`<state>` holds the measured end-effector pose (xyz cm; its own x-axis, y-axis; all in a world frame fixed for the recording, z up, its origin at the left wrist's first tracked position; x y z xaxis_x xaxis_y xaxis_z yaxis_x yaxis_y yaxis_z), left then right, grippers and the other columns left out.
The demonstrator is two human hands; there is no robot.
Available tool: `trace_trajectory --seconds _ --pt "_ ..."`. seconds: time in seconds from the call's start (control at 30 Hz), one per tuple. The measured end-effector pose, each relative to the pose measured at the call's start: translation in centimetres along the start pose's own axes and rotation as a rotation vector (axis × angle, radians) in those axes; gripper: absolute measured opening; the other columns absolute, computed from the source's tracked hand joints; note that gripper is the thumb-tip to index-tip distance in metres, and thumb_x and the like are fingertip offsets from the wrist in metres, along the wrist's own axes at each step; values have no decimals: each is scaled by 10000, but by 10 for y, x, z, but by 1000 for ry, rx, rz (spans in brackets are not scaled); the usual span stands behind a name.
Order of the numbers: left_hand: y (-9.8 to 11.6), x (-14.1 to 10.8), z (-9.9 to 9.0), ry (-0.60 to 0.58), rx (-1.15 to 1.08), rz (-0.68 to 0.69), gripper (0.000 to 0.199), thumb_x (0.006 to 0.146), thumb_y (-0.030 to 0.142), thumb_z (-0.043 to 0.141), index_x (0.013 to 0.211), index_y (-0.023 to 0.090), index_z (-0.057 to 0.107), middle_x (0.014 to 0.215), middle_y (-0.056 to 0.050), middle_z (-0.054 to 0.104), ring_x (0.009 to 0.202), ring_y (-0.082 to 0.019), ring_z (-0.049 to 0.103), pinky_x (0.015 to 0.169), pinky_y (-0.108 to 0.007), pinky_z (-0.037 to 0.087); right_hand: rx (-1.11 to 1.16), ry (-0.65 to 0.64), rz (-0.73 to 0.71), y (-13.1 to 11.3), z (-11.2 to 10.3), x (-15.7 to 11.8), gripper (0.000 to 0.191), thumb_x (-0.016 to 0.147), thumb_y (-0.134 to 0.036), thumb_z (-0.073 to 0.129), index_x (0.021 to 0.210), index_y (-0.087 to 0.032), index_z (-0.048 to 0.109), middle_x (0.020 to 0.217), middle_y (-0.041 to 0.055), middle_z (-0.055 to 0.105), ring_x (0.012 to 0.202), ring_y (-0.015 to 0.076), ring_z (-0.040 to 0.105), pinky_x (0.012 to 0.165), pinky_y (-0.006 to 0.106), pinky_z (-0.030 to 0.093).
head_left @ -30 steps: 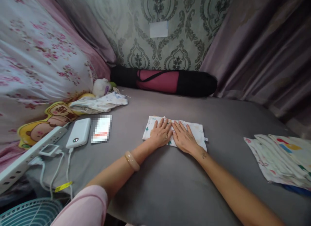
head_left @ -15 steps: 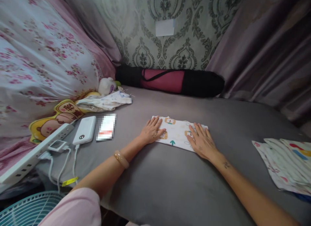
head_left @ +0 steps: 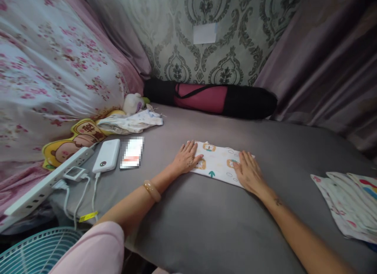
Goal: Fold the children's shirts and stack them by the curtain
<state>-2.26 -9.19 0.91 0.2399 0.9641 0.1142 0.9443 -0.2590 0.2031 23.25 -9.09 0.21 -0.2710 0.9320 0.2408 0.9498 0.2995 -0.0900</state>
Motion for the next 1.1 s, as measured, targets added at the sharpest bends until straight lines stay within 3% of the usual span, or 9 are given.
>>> trace_trajectory --seconds 0.17,0.27,0.43,0.63,0.77,0.93,1.0,1.1 --pt "-6 1 12 -65 -14 -14 754 948 599 156 1486 79 250 1560 -166 202 1445 -295 161 1160 -438 172 5 -17 -8 8 19 -2 700 952 -457 168 1413 29 370 1494 227 334 1410 312 247 1142 459 225" --pt "-3 0 8 -90 -11 -11 730 952 589 162 1485 100 259 1558 -167 209 1443 -300 168 1152 -463 184 -28 -70 12 5 12 1 690 954 -450 168 1414 20 376 1485 226 351 1402 317 266 1138 472 224" --pt "5 -5 -4 36 35 17 660 971 541 169 1473 134 301 1560 -142 227 1452 -270 144 1170 -478 112 -78 -16 -56 -26 -11 9 644 967 -436 159 1448 -56 354 1538 173 269 1430 302 191 1145 521 152" --pt "-3 -7 8 -38 -29 21 669 961 570 188 1484 162 272 1570 -108 214 1447 -271 171 1153 -483 177 -40 -106 -102 -37 10 7 621 970 -414 167 1471 -79 317 1540 119 284 1423 279 224 1141 497 206" --pt "-4 -8 5 -13 -72 15 653 960 567 208 1469 169 300 1565 -104 230 1447 -256 173 1158 -471 174 -51 -171 -71 -40 4 13 616 962 -396 194 1451 -57 353 1526 150 305 1412 305 246 1128 521 220" --pt "-8 -10 -1 33 -173 -46 598 984 507 167 1445 170 344 1542 -78 301 1439 -205 210 1163 -430 206 -23 -80 -143 -91 -12 34 596 964 -375 209 1438 -55 373 1536 157 279 1425 294 210 1145 520 160" --pt "-10 -11 -3 55 -206 -75 583 993 478 158 1430 154 369 1526 -81 336 1431 -189 236 1162 -404 218 14 -65 -196 -112 -5 36 589 970 -368 204 1464 -72 326 1546 133 265 1429 261 210 1153 481 165" --pt "-12 -11 -4 77 -220 -88 547 999 436 188 1401 138 408 1506 -96 371 1418 -192 270 1161 -386 223 37 -103 -220 -122 13 34 580 971 -365 224 1473 -88 307 1545 117 271 1423 242 232 1155 454 174"
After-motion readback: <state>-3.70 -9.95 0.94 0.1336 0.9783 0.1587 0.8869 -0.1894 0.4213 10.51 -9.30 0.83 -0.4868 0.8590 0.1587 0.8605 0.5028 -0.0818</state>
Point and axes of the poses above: each hand's wrist, its own x-axis towards the middle knuckle, its own z-axis out of the palm, y = z × x, the point moved 6 cm from there along x, towards the middle knuckle
